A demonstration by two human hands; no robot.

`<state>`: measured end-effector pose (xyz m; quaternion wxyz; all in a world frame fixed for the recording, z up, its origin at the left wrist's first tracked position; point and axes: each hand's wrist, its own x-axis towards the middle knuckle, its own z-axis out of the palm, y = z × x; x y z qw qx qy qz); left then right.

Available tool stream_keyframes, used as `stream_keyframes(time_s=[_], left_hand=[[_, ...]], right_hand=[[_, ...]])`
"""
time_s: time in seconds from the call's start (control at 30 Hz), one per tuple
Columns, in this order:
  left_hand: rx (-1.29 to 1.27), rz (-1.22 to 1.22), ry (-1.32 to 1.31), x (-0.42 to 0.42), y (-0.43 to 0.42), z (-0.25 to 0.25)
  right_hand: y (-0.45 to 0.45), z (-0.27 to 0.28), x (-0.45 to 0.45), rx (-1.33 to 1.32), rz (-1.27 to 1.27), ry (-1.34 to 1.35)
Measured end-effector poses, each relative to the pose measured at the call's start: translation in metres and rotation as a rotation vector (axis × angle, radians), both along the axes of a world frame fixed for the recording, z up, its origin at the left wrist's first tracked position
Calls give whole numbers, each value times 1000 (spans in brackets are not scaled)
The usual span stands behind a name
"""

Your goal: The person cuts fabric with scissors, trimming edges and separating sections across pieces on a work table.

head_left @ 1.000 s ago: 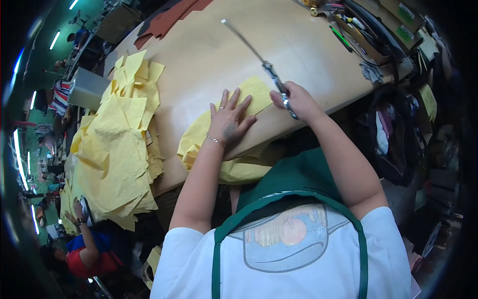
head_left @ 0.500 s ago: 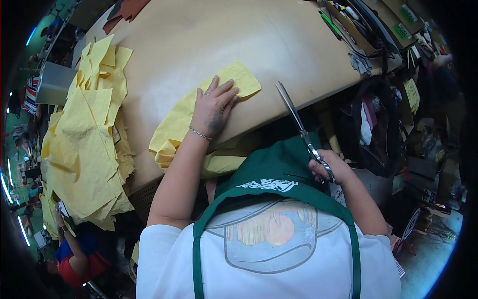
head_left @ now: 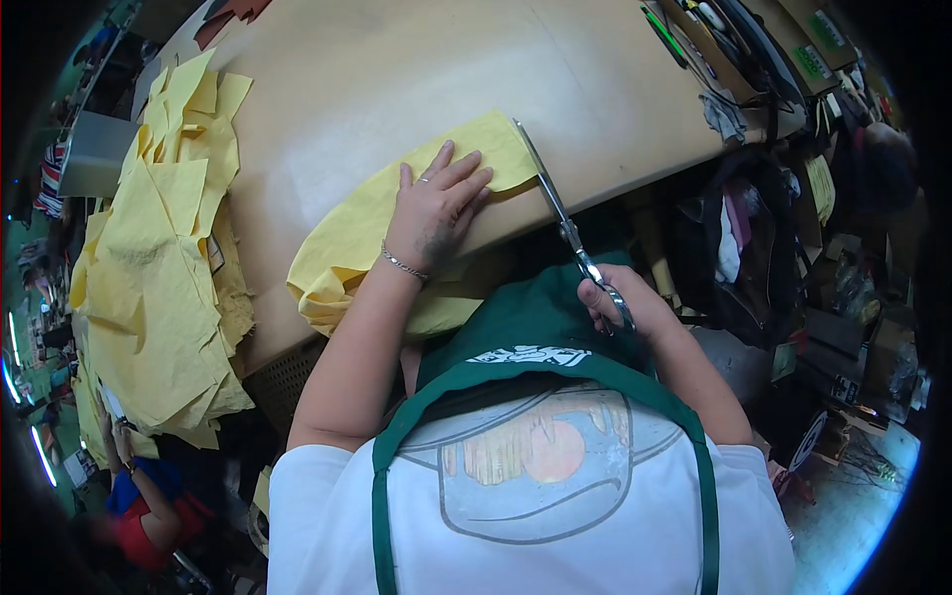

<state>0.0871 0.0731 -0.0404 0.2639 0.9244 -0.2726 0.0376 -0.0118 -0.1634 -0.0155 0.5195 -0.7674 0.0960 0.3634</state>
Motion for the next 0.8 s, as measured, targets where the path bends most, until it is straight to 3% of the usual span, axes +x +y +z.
stream_keyframes(time_s=[0.8], left_hand=[[39, -16, -16, 1, 0, -3]], right_hand=[[-2, 8, -13, -118, -67, 5]])
